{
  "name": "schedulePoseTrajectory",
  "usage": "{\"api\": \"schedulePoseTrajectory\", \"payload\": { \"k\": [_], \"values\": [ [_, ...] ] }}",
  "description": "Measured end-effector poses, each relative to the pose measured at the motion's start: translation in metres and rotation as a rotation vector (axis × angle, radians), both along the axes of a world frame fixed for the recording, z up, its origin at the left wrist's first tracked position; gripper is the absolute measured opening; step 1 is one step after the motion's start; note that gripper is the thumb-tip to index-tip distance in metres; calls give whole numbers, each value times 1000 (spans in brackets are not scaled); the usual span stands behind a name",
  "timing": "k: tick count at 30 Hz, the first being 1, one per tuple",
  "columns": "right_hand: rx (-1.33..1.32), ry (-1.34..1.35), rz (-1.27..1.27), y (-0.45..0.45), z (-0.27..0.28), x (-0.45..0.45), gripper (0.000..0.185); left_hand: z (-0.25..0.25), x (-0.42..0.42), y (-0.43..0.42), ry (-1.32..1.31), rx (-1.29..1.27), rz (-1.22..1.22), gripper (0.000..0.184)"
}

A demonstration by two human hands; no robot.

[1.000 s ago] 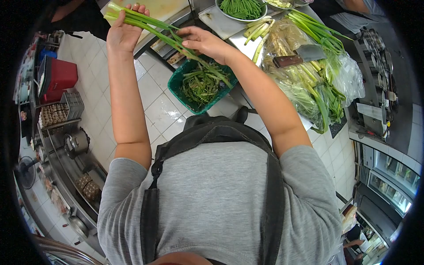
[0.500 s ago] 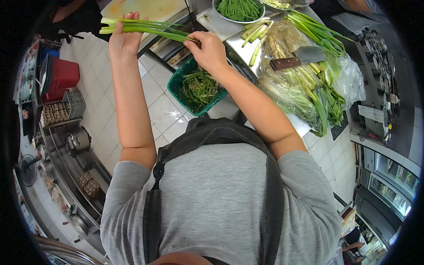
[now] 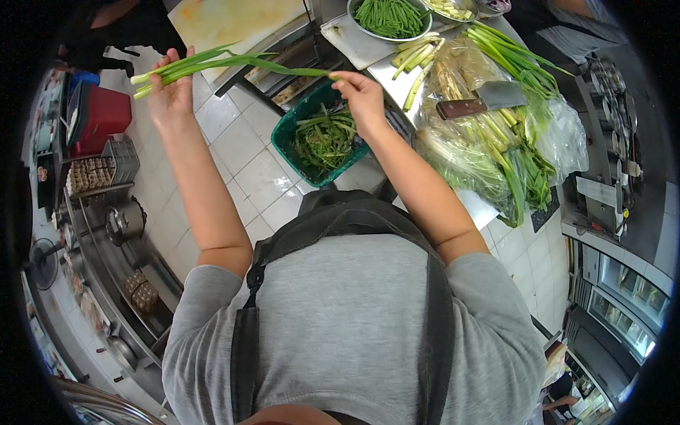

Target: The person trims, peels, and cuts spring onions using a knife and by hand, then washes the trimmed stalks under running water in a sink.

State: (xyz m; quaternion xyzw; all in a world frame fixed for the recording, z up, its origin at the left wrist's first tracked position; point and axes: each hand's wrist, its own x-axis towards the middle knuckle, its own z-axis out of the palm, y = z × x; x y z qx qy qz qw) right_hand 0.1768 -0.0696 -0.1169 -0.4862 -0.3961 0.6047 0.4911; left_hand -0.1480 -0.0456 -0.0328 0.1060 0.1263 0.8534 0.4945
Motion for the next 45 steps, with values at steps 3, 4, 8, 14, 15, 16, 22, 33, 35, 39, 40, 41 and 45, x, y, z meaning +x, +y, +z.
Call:
{"api": "schedulePoseTrajectory", "payload": {
  "k": [3,4,8,14,15,16,22,33,35,39,40,41,45],
  "values": [
    [22,-245,208,-6,-25,-11,30,6,-13,-3,-30,-27,36,36],
    [173,-346,209,-3,-32,-13,33,8,-15,-4,-37,-31,47,34],
    [457,-722,178,4,-31,-17,40,12,-20,-7,-49,7,-3,32],
    [697,-752,240,10,7,-24,24,25,-2,-3,-53,13,-70,33],
    [711,-794,294,14,12,-19,19,24,-5,1,-79,31,-101,33],
    [791,-793,217,13,17,-15,12,22,-8,5,-107,49,-135,34],
    [386,-174,211,10,35,28,18,25,-3,2,-245,-14,-129,30],
    [340,-375,173,-3,19,38,28,28,-97,-38,-148,76,16,33],
    [482,-953,343,-2,1,17,71,59,-54,-37,-154,-37,120,31],
    [435,-1452,838,-6,46,50,53,63,-42,-23,-49,71,-98,19],
    [537,-1563,944,-8,64,64,33,73,-24,-22,61,-41,-3,18],
    [576,-1767,1114,-20,123,82,17,83,4,-18,168,-152,102,17],
    [483,-2053,1096,-72,264,130,30,85,96,18,158,-83,-220,20]
  ]
}}
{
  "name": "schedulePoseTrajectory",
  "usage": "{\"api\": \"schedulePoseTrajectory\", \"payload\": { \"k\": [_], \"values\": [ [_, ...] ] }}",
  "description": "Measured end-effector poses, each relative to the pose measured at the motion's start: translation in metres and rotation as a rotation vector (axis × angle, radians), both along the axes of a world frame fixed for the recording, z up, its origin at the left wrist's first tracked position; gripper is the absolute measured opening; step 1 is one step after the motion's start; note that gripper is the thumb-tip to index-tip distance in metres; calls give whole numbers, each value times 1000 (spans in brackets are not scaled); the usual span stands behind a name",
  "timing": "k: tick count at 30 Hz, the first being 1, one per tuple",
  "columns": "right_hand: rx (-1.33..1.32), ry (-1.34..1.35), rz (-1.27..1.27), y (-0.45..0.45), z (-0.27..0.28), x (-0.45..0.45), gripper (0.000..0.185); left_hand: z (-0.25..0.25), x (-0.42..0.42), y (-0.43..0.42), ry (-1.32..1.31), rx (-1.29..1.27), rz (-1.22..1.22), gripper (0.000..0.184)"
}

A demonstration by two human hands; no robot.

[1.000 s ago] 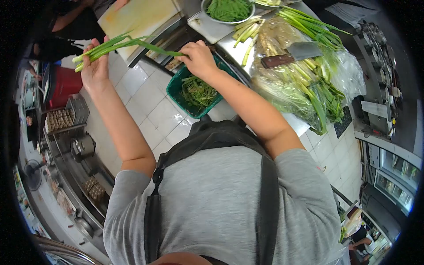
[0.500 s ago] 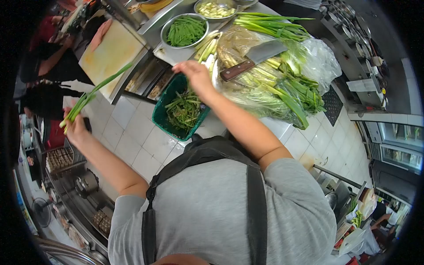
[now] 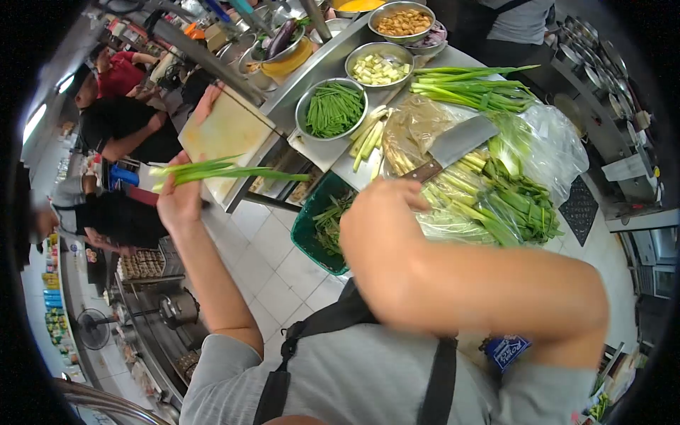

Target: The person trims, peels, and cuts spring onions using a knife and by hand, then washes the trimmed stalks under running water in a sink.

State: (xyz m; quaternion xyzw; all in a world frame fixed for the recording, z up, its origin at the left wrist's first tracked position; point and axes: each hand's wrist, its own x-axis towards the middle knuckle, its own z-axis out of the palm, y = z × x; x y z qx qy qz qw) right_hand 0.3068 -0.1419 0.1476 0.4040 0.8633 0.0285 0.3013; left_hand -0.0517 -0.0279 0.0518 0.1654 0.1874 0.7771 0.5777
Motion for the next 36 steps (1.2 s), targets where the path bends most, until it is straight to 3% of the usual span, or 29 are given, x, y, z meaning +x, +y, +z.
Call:
{"api": "schedulePoseTrajectory", "payload": {
  "k": [3,5,6,7,8,9,11,12,13,15,17,21,26,28,30,32,34,35,36],
  "values": [
    [73,145,-90,-32,45,23,36,1,112,41,-28,-62,-236,19],
    [65,63,-324,-38,59,27,55,15,202,67,-98,-117,-310,20],
    [59,68,-350,-39,63,41,55,20,245,79,-124,-121,-342,20],
    [67,315,-377,-39,66,58,28,19,281,100,-200,-95,-441,20],
    [76,431,-408,-38,71,73,15,19,317,123,-284,-67,-541,21],
    [83,549,-432,-37,76,88,5,23,348,136,-394,-65,-614,21],
    [79,689,-425,-36,72,115,5,7,423,175,-493,-64,-579,22],
    [68,721,-413,-37,68,127,5,-17,461,196,-480,-67,-468,23],
    [49,746,-409,-37,61,139,5,-38,483,202,-430,-81,-570,23],
    [34,741,-407,-41,49,158,5,-154,532,276,-583,-157,-516,22],
    [-10,739,-406,-42,38,174,5,-187,544,260,-313,-496,-373,26],
    [-92,719,-398,-41,21,193,5,-227,528,258,-87,-478,-491,43],
    [-187,642,-333,-28,5,186,6,-189,508,255,-233,-477,-670,41],
    [-229,590,-300,-24,2,180,7,-76,501,166,160,-548,-503,41],
    [-281,522,-272,-18,-1,175,7,-71,492,164,80,-726,-504,61],
    [-354,430,-246,-14,-3,168,7,-74,481,160,139,-766,-502,67],
    [-447,330,-233,-8,-7,166,8,-79,465,149,457,-573,-642,65],
    [-497,284,-230,-4,-10,165,8,-74,455,128,452,-586,-647,65],
    [-540,248,-231,-1,-14,167,8,-68,437,101,715,-317,-687,58]
  ]
}}
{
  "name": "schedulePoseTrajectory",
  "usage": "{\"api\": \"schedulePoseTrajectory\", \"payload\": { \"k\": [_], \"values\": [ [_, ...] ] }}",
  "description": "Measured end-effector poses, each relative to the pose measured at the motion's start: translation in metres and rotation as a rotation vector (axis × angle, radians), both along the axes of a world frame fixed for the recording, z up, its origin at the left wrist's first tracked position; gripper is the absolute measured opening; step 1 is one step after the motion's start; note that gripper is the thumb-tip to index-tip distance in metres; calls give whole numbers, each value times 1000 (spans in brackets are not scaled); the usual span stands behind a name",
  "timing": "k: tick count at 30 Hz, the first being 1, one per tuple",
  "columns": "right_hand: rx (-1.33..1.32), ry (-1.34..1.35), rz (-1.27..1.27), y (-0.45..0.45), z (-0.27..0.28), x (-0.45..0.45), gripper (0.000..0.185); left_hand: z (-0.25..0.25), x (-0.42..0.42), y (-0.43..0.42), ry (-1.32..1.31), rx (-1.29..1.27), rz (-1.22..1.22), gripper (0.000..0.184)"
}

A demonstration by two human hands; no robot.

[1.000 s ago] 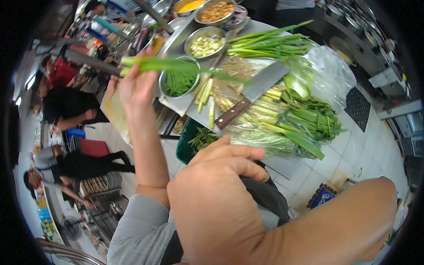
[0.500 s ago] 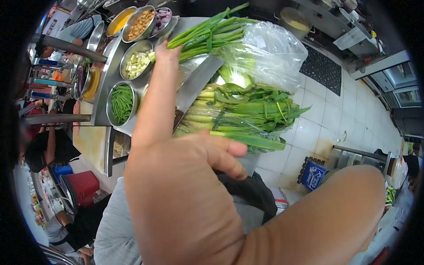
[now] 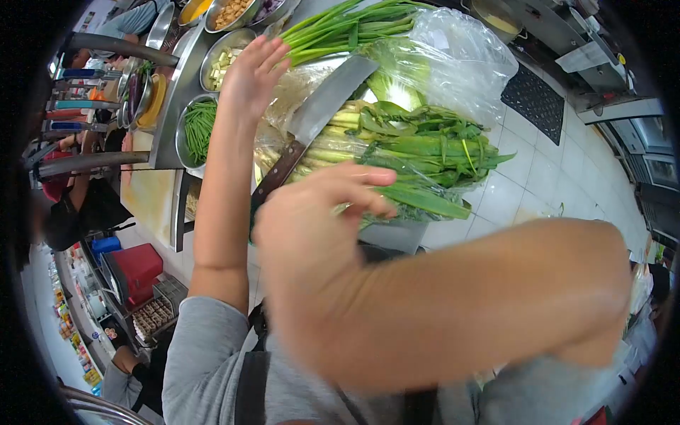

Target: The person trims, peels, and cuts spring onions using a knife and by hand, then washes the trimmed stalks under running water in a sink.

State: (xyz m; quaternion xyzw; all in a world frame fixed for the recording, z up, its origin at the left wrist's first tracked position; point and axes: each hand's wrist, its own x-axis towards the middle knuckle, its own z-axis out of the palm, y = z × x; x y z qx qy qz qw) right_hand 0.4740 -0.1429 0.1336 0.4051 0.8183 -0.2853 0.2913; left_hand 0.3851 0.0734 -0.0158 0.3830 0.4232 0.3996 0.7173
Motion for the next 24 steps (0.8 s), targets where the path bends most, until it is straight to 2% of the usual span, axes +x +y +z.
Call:
{"api": "schedulePoseTrajectory", "payload": {
  "k": [1,3,5,6,7,8,9,10,11,13,15,17,18,20,21,22,24],
  "values": [
    [-30,-27,-13,2,-6,6,9,8,-16,-24,129,297,-166,52],
    [-24,-46,-75,4,-25,28,9,-12,-65,-48,598,567,-450,47],
    [338,46,-226,-9,-65,68,12,1,-89,-92,983,603,-687,42],
    [407,1,-323,-12,-84,88,10,-11,-100,-107,1007,867,-603,45],
    [479,-42,-417,-10,-99,99,8,-16,-102,-112,1037,951,-538,45],
    [474,-45,-398,-3,-108,101,8,-19,-99,-117,1070,1035,-471,44],
    [539,142,-580,3,-116,101,10,-21,-94,-118,1071,1023,-464,44],
    [597,333,-768,7,-125,100,12,-21,-86,-116,1179,987,-486,44],
    [593,330,-765,14,-142,93,12,-20,-82,-114,1284,953,-506,43],
    [916,681,-597,33,-175,79,19,-12,-82,-112,1229,884,-504,41],
    [826,673,-613,42,-193,85,23,0,-88,-110,1177,814,-509,40],
    [662,648,-752,49,-198,105,28,15,-108,-110,920,591,-393,39],
    [661,649,-753,53,-202,124,28,17,-118,-111,921,590,-394,39],
    [520,308,-809,58,-206,151,29,20,-138,-113,876,456,-273,38],
    [519,115,-743,59,-203,157,38,24,-144,-116,892,387,-257,36],
    [520,118,-740,60,-199,152,38,24,-147,-120,894,388,-254,36],
    [805,458,-597,63,-190,129,41,21,-153,-129,877,427,-165,36]
  ]
}}
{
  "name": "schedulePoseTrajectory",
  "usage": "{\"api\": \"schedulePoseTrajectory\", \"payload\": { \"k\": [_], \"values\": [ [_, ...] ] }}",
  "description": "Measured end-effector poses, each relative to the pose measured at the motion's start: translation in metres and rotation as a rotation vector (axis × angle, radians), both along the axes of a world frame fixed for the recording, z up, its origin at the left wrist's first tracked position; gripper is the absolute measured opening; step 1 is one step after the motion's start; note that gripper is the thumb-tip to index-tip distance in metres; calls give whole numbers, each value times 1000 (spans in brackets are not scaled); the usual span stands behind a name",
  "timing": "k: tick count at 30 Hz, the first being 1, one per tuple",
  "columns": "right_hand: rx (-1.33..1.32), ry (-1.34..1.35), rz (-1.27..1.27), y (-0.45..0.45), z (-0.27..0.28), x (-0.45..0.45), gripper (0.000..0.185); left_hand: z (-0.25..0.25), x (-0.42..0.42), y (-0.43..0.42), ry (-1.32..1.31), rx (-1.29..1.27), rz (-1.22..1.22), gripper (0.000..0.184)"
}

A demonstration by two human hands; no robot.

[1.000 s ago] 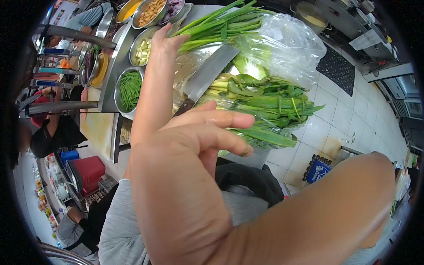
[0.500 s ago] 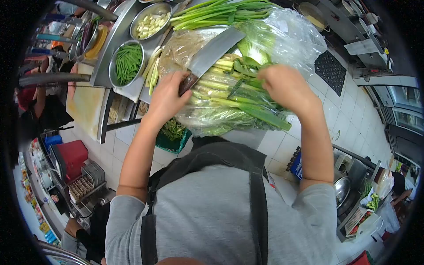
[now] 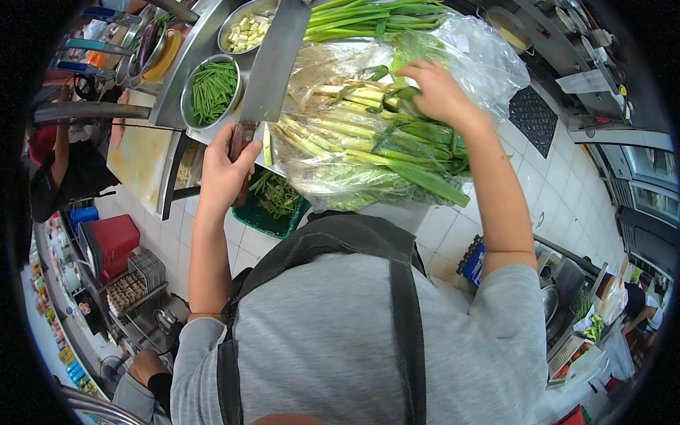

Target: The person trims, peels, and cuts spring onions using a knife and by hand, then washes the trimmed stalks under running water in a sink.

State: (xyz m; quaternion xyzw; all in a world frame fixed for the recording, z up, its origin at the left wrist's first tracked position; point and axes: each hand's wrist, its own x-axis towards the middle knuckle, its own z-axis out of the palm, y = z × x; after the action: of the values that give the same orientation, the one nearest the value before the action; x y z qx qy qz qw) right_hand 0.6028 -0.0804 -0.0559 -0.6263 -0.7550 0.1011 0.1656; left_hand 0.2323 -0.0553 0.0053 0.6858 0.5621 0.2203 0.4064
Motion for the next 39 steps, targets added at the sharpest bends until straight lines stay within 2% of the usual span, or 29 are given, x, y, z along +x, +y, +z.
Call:
{"api": "schedulePoseTrajectory", "payload": {
  "k": [2,4,5,7,11,13,15,17,18,19,20,21,22,23,24,26,30,32,35,39],
  "values": [
    [-111,44,106,17,20,-40,48,-3,-1,-6,14,25,26,39],
    [-174,54,183,36,-2,-70,42,-6,1,-13,-132,-19,25,38],
    [-171,54,187,44,-8,-82,42,-4,1,-13,-13,-78,-15,37],
    [-181,100,49,56,-15,-98,32,-6,5,-16,-10,-21,-91,37],
    [-279,-50,30,62,-8,-94,24,-12,7,-10,143,-12,-107,38],
    [-332,-43,57,51,8,-75,20,-20,0,-7,106,-34,-77,38],
    [-367,-22,62,35,31,-59,22,-23,-7,-2,66,-60,-52,37],
    [-405,-1,70,13,38,-54,25,-21,-9,0,134,-166,-38,35],
    [-297,30,136,0,36,-55,27,-20,-8,-2,131,-170,-40,35],
    [-188,63,201,-8,35,-57,29,-20,-7,-5,91,-90,-45,34],
    [-190,62,199,-9,36,-60,29,-20,-5,-9,52,-9,-50,34],
    [-286,125,117,-9,38,-67,29,-21,-4,-12,51,-10,-51,34],
    [-380,188,33,-9,39,-71,29,-23,-2,-16,24,94,-66,32],
    [-297,223,8,-11,30,-73,27,-24,-1,-20,-2,198,-83,31],
    [-295,225,4,-11,20,-72,27,-21,1,-24,0,199,-87,31],
    [-220,-155,21,-11,10,-69,29,-12,6,-31,-39,191,-118,34],
    [-176,-134,0,-13,22,-74,33,-8,15,-39,-67,229,-174,36],
    [-276,94,-31,-12,32,-86,38,-8,20,-42,-28,256,-201,38],
    [-274,156,-25,-11,29,-97,41,-10,25,-45,-66,298,-226,46],
    [-307,109,-13,-10,28,-105,43,-9,25,-51,-9,319,-218,46]
  ]
}}
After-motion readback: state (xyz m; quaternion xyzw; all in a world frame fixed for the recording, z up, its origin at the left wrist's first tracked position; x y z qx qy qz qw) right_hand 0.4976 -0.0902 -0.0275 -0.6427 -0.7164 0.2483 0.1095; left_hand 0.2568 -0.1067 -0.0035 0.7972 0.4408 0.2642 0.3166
